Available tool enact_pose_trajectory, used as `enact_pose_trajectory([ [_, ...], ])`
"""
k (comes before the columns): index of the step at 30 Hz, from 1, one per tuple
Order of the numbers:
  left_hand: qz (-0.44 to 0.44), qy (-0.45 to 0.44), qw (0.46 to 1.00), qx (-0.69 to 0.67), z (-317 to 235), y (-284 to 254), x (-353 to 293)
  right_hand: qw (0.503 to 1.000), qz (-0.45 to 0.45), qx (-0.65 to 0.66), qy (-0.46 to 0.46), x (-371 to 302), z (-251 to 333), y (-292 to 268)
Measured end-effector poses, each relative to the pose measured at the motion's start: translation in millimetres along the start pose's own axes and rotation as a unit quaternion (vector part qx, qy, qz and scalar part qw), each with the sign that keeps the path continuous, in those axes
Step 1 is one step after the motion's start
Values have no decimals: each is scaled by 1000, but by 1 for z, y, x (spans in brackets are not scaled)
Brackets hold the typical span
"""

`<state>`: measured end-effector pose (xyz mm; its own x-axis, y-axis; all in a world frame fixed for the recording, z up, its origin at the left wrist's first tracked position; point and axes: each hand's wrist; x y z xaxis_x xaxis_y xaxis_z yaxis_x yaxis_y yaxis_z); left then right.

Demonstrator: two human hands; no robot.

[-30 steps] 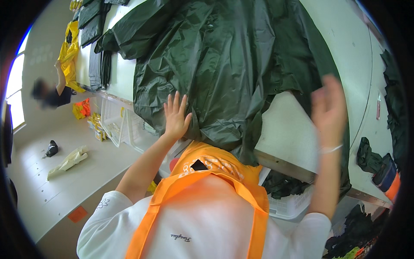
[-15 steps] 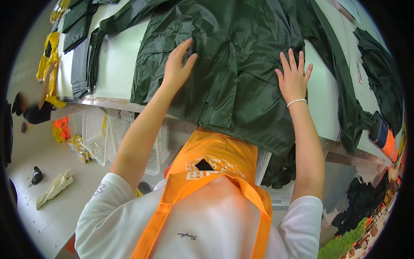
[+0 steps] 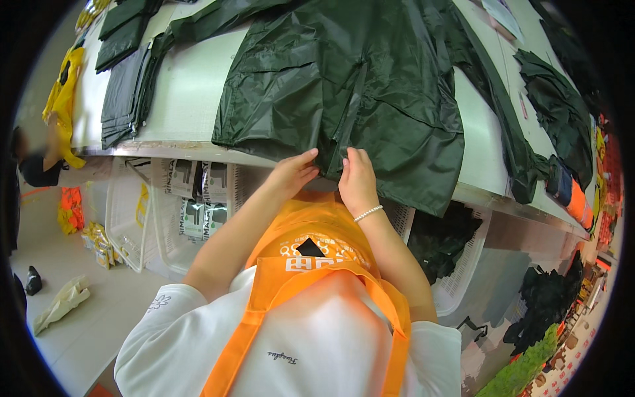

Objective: The person folds a dark green jacket on a white table. They smooth the fabric, fold the sleeves inward, fold the sides, and then fold the jacket into a compact rectangle before placing it on a stack.

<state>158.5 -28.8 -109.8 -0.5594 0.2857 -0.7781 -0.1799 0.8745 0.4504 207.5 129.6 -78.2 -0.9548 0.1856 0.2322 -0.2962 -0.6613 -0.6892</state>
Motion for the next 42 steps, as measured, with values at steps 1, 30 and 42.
enact_pose_trajectory([
  [1, 12, -13, 998, -53, 2, 5, 5, 1000, 5, -14, 13, -2, 1, 2],
  [30, -2, 70, 997, -32, 25, 14, -11, 966, 112, 229, 42, -12, -5, -2],
  [42, -283, 278, 885, 242, -27, -60, -17, 967, -195, -158, -42, 258, -270, -168],
])
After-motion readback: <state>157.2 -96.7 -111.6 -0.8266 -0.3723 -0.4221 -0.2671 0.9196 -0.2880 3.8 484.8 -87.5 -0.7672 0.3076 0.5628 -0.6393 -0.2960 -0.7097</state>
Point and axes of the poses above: each hand's wrist, its own x-axis towards the middle knuckle, its own y-axis out of the palm, z = x × y, and after that the axes turned 3 degrees about -x, right-handed
